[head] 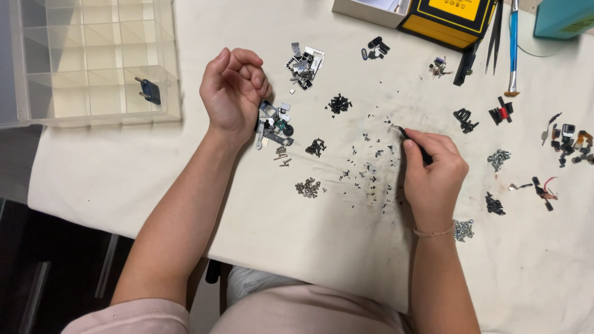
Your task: Sorting small electronic components on a workbench using tweezers.
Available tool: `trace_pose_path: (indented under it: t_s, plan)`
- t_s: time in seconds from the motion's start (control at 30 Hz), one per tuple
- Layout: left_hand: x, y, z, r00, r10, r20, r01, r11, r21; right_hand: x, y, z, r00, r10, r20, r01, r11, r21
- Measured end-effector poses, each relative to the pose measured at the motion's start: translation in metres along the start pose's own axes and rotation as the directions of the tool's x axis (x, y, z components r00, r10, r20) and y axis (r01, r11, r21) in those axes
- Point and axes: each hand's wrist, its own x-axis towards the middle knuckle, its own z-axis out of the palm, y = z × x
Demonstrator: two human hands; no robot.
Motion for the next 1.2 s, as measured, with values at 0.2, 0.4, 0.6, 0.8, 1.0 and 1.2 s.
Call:
trace_pose_path:
  t_s: [0.2, 0.4, 0.6, 0.8, 1.0, 1.2]
  plan:
    - [0.001, 0.000, -0.001, 1.000, 0.005, 0.018, -0.005, 1.000, 0.003, 0.001, -0.008, -0.004, 0.997, 0.062, 0.047, -0.066, 0.994, 0.081]
    - [0.001, -0.001, -0.001, 1.000, 0.011, 0.021, -0.011, 1.000, 0.001, 0.000, -0.012, -0.001, 0.988, 0.127, 0.092, -0.138, 0.981, 0.133]
    - [0.002, -0.002, -0.002, 0.999, 0.022, 0.031, -0.022, 1.000, 0.007, -0.011, -0.019, -0.014, 0.999, -0.028, 0.038, 0.024, 0.996, 0.088]
    - [-0.001, 0.002, 0.002, 1.000, -0.015, -0.006, 0.015, 1.000, -0.002, -0.041, -0.020, -0.036, 1.000, -0.006, -0.031, 0.007, 0.999, 0.048]
    - [0.001, 0.002, 0.000, 0.999, -0.035, -0.019, 0.035, 0.999, -0.011, -0.058, -0.020, -0.048, 0.868, 0.463, 0.178, -0.496, 0.796, 0.347]
    - [-0.001, 0.003, 0.000, 0.999, -0.030, -0.013, 0.030, 1.000, -0.001, -0.057, -0.019, -0.052, 0.761, 0.528, 0.377, -0.643, 0.536, 0.547]
